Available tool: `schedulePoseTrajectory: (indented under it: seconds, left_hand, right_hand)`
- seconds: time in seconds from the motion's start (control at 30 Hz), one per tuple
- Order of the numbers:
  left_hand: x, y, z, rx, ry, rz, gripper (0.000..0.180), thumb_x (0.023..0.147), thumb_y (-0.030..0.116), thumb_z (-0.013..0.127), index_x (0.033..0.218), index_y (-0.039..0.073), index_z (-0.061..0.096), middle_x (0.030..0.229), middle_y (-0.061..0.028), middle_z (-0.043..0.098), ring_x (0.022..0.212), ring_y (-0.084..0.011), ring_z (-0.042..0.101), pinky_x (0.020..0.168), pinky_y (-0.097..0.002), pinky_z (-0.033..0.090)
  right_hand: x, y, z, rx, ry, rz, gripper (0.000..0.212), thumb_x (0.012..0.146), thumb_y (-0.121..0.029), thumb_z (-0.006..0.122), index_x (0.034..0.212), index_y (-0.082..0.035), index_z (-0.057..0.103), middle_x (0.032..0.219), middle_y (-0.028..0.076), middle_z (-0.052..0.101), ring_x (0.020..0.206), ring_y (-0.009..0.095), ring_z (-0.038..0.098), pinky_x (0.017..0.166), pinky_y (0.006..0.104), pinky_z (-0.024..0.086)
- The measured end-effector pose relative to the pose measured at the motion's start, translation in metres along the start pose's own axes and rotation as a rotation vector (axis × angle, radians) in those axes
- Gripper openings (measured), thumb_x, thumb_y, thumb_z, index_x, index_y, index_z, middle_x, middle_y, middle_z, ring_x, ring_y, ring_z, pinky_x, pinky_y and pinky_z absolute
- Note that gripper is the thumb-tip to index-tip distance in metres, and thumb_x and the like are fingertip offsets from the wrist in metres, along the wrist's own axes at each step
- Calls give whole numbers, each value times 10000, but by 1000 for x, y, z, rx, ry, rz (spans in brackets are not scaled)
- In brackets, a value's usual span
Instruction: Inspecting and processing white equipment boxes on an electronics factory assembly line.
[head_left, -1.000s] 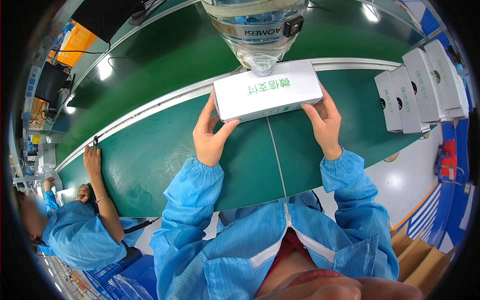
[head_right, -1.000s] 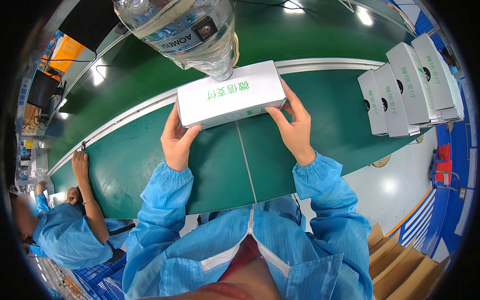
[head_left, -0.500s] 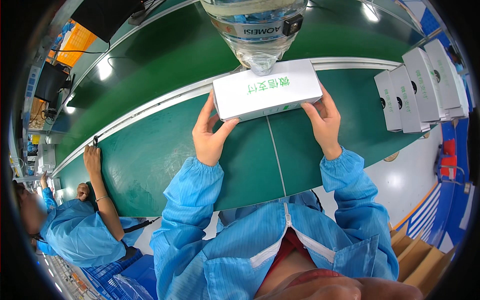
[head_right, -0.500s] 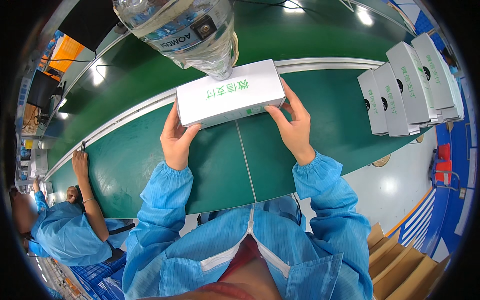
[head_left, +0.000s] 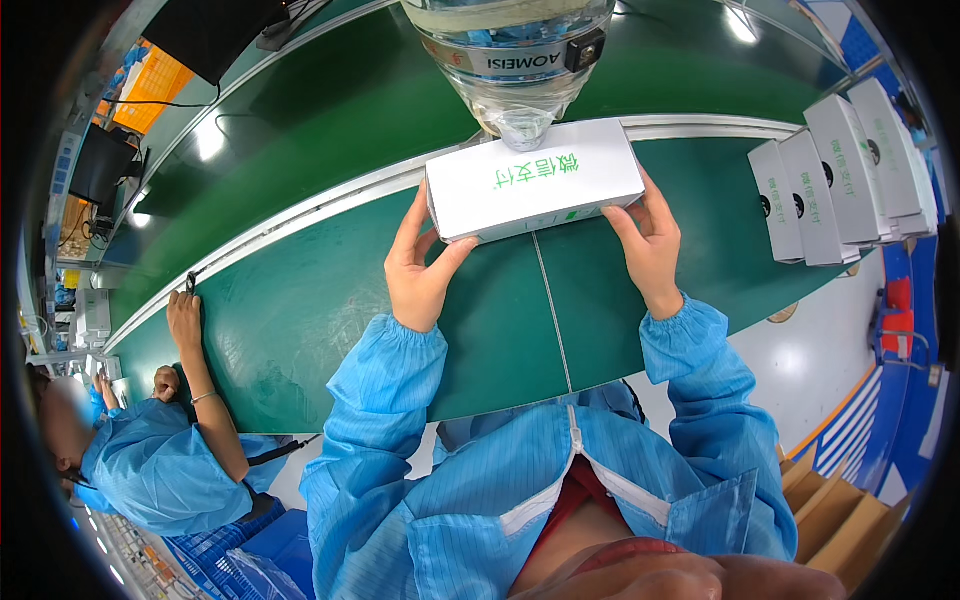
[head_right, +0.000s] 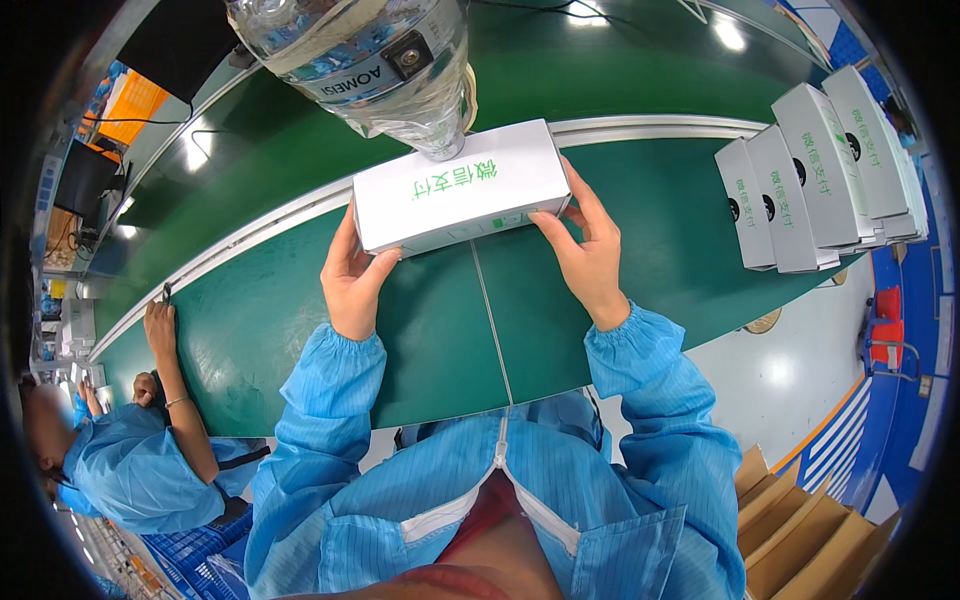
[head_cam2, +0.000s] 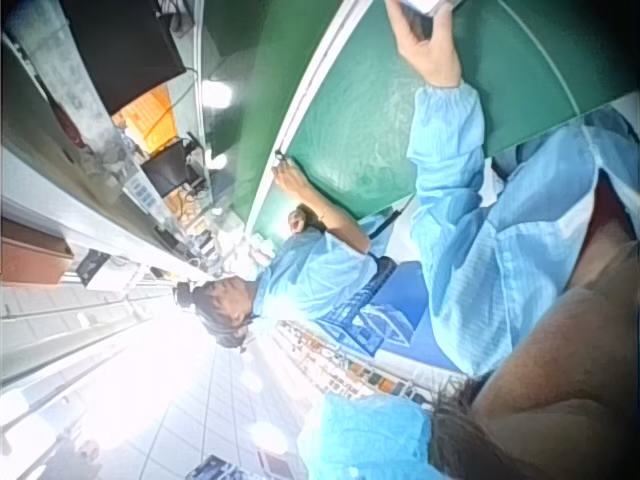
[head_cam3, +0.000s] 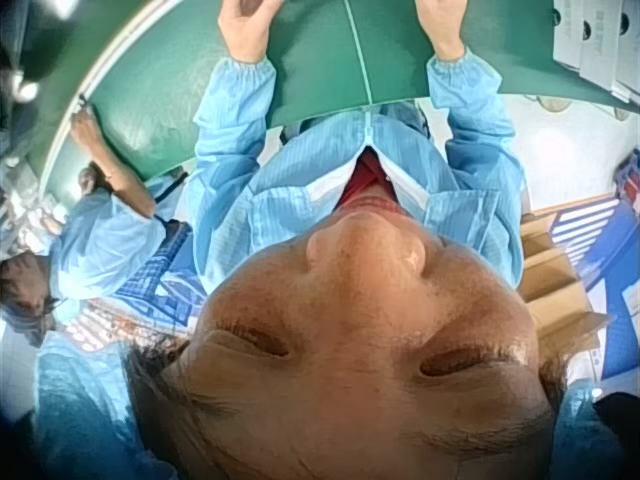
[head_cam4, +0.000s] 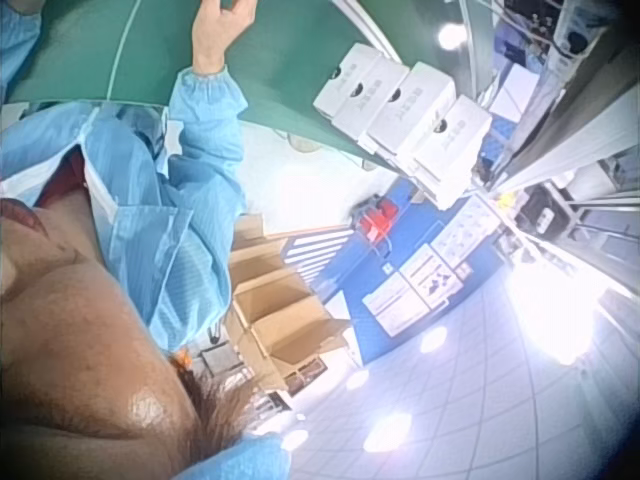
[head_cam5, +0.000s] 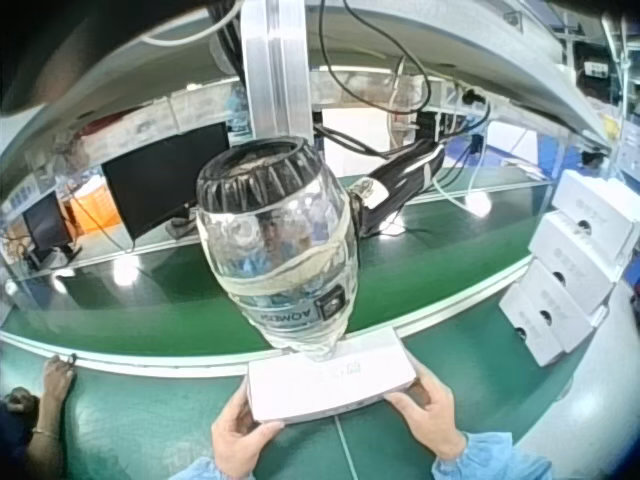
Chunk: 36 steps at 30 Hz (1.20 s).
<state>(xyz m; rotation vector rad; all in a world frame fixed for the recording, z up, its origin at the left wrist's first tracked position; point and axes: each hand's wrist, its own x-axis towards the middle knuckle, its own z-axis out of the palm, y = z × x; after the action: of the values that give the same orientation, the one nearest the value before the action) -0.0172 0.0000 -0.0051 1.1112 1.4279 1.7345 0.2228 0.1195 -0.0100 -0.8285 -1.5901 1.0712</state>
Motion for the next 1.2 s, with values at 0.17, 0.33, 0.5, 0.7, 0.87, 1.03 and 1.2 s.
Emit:
schedulePoseTrajectory:
  seconds: [0.17, 0.33, 0.5, 0.7, 0.87, 1.03, 1.2]
  left_hand:
    - [-1, -1, 0, 19, 6, 2, 758, 769, -22, 735, 1449, 56, 410, 1419, -125, 493, 1291, -226, 484, 1010, -374, 457]
    - [0, 2, -1, 120, -38, -14, 800, 748, 19, 753, 1458, 36, 383, 1416, -134, 484, 1305, -237, 462, 1059, -393, 396]
    - [7, -1, -3, 449, -66, 107, 971, 678, 149, 836, 1481, 30, 303, 1445, -174, 412, 1302, -269, 446, 1114, -397, 304]
    - [7, 1, -14, 369, -157, 82, 981, 671, 130, 837, 1482, 26, 295, 1411, -127, 443, 1249, -232, 486, 1035, -337, 394]
    - [-56, 27, -73, 466, -33, -43, 909, 627, 172, 827, 1401, 17, 377, 1347, -131, 459, 1250, -252, 463, 1068, -362, 358]
    - [-140, 46, -209, 817, 429, -96, 763, 787, 63, 734, 1430, -24, 335, 1421, -162, 395, 1317, -272, 389, 1110, -391, 296]
    - [-112, 105, -158, 1107, 617, 347, 620, 880, 59, 663, 1417, -13, 361, 1445, -185, 375, 1274, -328, 453, 1076, -434, 358]
  right_hand:
    - [-1, -2, 0, -7, 1, -3, 593, 846, -9, 693, 1397, -12, 472, 1334, 138, 557, 1163, 204, 574, 949, 341, 492]
    - [1, -4, -6, 47, -29, 29, 467, 953, -148, 589, 1383, 1, 484, 1329, 140, 560, 1206, 204, 538, 986, 319, 442]
    - [13, -2, -7, 131, -19, 156, 429, 1031, -281, 461, 1323, 24, 534, 1288, 124, 588, 1193, 196, 533, 998, 291, 414]
    - [2, -7, -8, 101, -40, 111, 424, 1031, -306, 469, 1229, 43, 603, 1181, 97, 646, 1086, 151, 577, 972, 285, 434]
    - [-3, -34, -54, -297, -112, -195, 390, 876, -88, 681, 1254, -35, 601, 1320, 139, 582, 1163, 253, 590, 994, 343, 449]
    - [49, -103, -195, -1014, 247, -607, 449, 816, -150, 739, 1241, -75, 612, 1313, 158, 578, 1216, 312, 553, 1002, 383, 444]
    - [101, -178, -262, -1354, 199, -94, 658, 866, -384, 683, 1383, -44, 461, 1376, 191, 511, 1275, 314, 485, 1058, 371, 381]
